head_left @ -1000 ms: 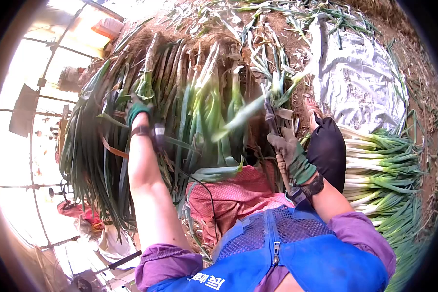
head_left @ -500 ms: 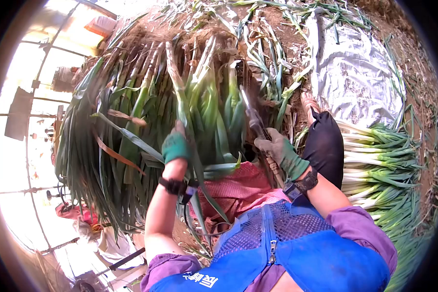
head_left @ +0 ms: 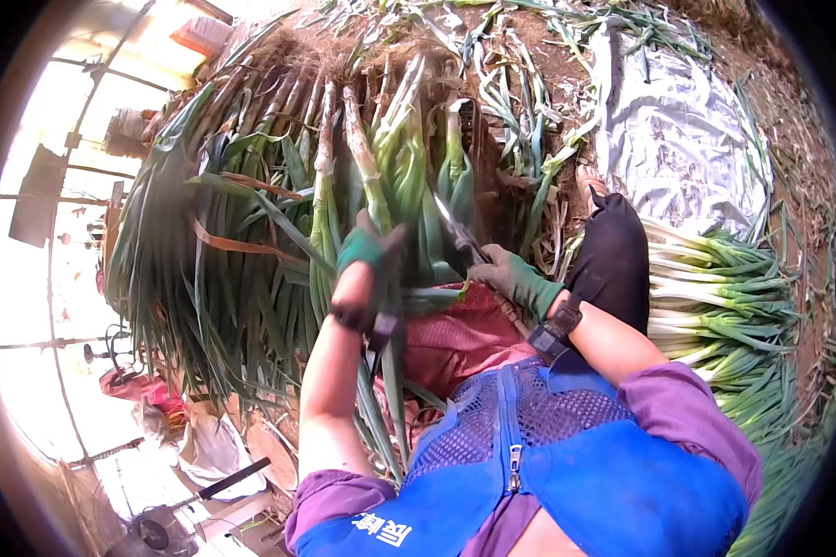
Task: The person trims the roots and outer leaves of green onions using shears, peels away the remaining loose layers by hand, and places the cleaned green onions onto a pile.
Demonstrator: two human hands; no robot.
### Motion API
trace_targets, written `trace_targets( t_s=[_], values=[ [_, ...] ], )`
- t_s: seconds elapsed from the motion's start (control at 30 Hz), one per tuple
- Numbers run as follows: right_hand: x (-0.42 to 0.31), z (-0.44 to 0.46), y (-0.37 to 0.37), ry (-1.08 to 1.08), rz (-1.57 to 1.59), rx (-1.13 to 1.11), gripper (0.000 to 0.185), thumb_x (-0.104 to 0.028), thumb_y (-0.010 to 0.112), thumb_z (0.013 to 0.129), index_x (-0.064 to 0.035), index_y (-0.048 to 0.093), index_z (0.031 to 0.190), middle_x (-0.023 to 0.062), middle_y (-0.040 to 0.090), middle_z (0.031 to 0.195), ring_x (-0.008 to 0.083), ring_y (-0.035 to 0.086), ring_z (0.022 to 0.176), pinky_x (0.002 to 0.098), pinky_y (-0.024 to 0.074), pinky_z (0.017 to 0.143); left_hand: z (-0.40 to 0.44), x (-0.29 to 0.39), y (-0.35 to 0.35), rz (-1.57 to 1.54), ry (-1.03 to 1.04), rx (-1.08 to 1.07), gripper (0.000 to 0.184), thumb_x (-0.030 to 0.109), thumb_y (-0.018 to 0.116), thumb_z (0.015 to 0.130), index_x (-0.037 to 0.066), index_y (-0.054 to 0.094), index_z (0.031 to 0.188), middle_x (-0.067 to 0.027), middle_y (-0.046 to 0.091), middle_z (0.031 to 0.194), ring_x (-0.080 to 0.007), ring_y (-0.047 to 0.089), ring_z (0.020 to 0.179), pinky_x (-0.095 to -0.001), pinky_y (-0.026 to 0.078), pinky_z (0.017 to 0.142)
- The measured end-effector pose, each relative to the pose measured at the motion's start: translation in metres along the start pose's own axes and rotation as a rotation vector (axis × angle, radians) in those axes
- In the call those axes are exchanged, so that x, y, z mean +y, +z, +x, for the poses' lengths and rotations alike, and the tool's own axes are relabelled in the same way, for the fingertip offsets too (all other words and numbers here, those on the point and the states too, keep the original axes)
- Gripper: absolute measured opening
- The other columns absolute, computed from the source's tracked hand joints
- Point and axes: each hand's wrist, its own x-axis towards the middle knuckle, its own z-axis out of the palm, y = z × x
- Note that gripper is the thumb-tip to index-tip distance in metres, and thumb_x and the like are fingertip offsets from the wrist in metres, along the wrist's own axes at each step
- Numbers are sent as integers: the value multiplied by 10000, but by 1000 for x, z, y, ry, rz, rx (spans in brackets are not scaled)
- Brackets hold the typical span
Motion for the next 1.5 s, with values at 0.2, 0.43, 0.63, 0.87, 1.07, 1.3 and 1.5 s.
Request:
trace_targets(
  t_s=[0.2, 0.43, 0.63, 0.87, 1.07, 1.3, 1.5],
  values=[
    [21, 4, -1, -265, -36, 75, 458, -352, 690, 794, 4, 575, 1059, 88, 610, 808, 179, 601, 732, 323, 480, 645, -22, -8, 14, -781, 79, -162, 371, 229, 766, 845, 35, 649, 1138, -33, 710, 949, -134, 655, 838, -288, 531, 750],
    [-52, -72, 4, -376, -20, -237, 513, -245, 618, 854, -16, 517, 1302, -4, 567, 950, 103, 534, 793, 254, 463, 696, -99, -21, -12, -1170, -82, -436, 321, 242, 751, 898, 55, 658, 1142, -3, 695, 977, -109, 650, 831, -269, 544, 750],
    [-76, -115, 15, -239, -374, -208, 529, -298, 611, 836, -24, 522, 1280, 224, 639, 970, 361, 634, 885, 417, 491, 782, -97, -22, 15, -1137, -87, -394, 320, 265, 745, 902, 43, 658, 1115, -11, 693, 935, -109, 642, 802, -277, 532, 713],
    [-62, -115, 17, -342, -507, -113, 477, -269, 605, 828, -23, 535, 1231, 258, 650, 958, 405, 651, 864, 451, 505, 757, -87, -22, 26, -1127, -96, -295, 308, 223, 765, 877, 34, 659, 1095, -21, 699, 915, -110, 643, 761, -273, 526, 675],
    [-86, -74, 17, -251, -485, -11, 443, -376, 615, 848, -18, 544, 1098, 277, 654, 923, 446, 640, 894, 482, 495, 779, -36, -56, 18, -745, 78, -95, 347, 169, 783, 855, 23, 662, 1146, -34, 716, 942, -113, 658, 757, -263, 541, 663],
    [-58, -84, 12, -486, -212, -87, 527, -283, 621, 822, -73, 556, 1300, 62, 604, 910, 165, 565, 797, 342, 481, 726, -119, -30, -77, -700, -19, -338, 395, 175, 792, 858, 26, 638, 1190, -42, 708, 962, -124, 662, 808, -279, 563, 718],
    [-66, -125, -4, -256, -259, -259, 482, -204, 594, 811, -47, 557, 1265, 66, 568, 861, 156, 527, 739, 310, 469, 695, -121, -30, 1, -1109, -218, -280, 272, 267, 713, 922, 37, 663, 1059, -1, 675, 876, -93, 609, 734, -256, 491, 641]
  ],
)
